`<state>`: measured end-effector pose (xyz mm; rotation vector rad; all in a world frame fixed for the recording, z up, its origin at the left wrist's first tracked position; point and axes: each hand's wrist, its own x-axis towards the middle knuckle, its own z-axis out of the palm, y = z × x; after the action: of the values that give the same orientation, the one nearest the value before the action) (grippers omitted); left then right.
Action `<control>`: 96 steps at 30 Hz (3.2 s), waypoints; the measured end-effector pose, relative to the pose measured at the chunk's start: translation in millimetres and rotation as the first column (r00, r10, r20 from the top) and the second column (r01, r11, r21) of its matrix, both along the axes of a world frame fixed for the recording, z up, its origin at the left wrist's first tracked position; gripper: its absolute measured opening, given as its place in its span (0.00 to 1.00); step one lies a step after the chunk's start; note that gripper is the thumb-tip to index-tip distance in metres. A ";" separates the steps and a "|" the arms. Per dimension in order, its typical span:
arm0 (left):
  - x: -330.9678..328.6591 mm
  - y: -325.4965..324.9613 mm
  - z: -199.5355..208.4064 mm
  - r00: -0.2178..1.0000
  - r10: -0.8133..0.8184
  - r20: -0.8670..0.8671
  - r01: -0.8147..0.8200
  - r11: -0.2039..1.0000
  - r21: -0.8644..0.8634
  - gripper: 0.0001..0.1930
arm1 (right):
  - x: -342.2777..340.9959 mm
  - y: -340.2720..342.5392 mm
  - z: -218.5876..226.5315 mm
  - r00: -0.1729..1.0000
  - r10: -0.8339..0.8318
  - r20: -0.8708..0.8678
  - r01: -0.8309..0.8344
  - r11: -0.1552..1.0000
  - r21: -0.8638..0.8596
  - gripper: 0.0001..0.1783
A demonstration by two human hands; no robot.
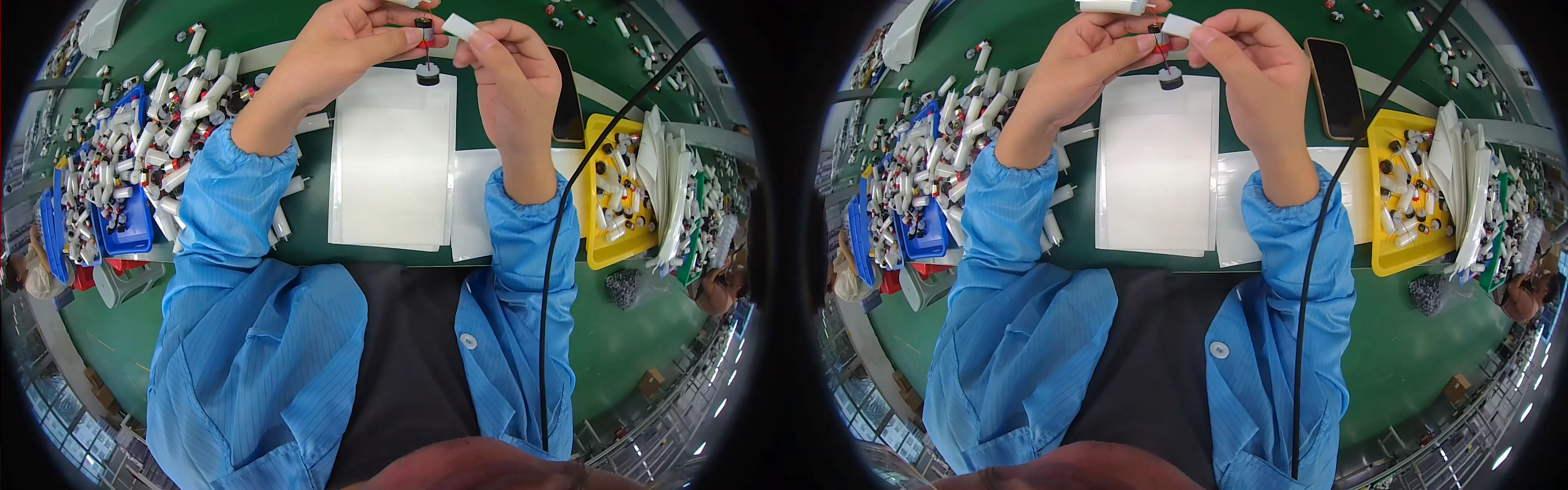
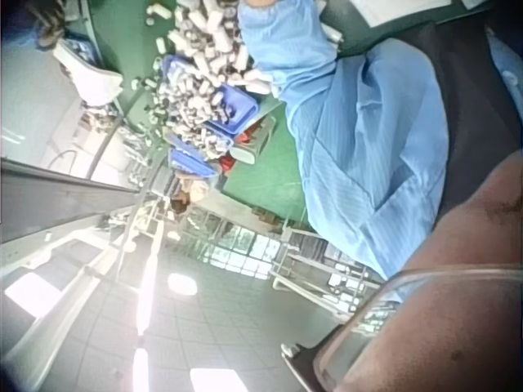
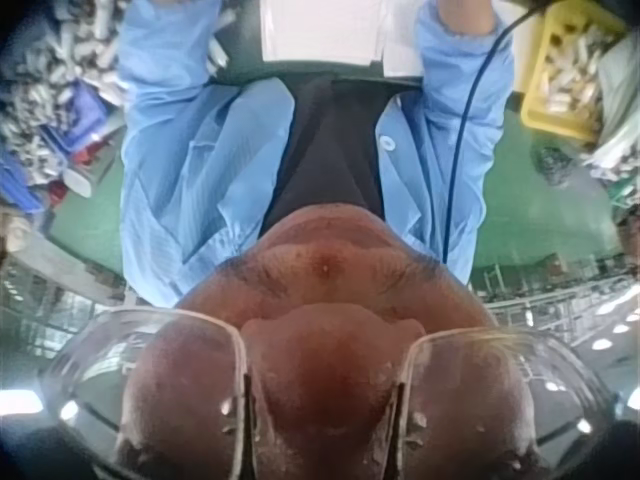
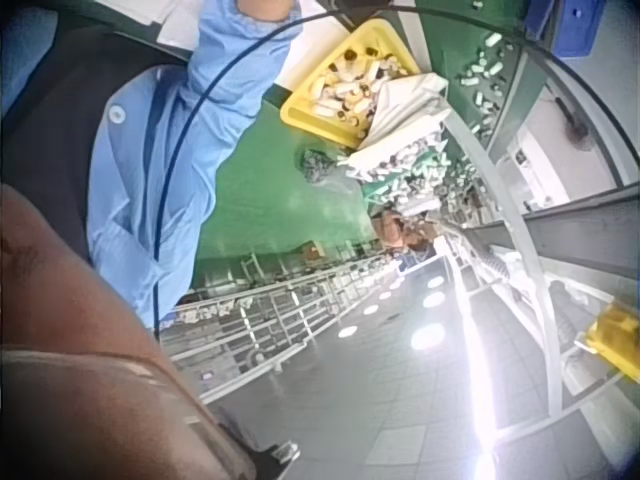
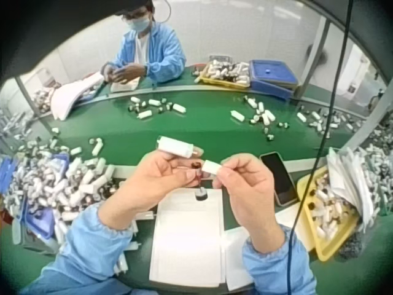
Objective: Manually assembling small cylindrical electronic components by attaching plastic housings and labels.
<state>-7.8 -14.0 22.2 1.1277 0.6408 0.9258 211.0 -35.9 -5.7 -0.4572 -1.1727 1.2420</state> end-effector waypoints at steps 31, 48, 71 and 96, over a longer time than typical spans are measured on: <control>3.5 4.2 -13.1 0.996 -0.072 -0.048 0.078 0.988 0.137 0.17 | 1.6 0.5 0.8 0.971 0.036 0.236 0.009 0.982 -0.189 0.07; 3.5 1.0 -16.0 0.999 -0.047 -0.014 0.049 0.991 0.127 0.18 | -7.5 -6.0 3.2 0.905 -0.117 0.409 0.183 0.975 -0.126 0.08; -105.9 63.6 70.7 0.450 0.507 -0.735 0.211 0.740 0.639 0.14 | -20.7 -15.9 3.8 0.551 -0.040 0.834 0.229 0.968 -0.105 0.09; -163.2 174.3 63.9 0.269 0.653 -0.708 -0.098 0.750 0.655 0.24 | 1.5 -13.7 -9.9 0.109 -0.110 0.988 0.022 0.994 0.108 0.10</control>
<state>-171.0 160.3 86.1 2.0701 1.8029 0.8124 212.5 -49.6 -15.6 -1.4636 -2.3214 0.6449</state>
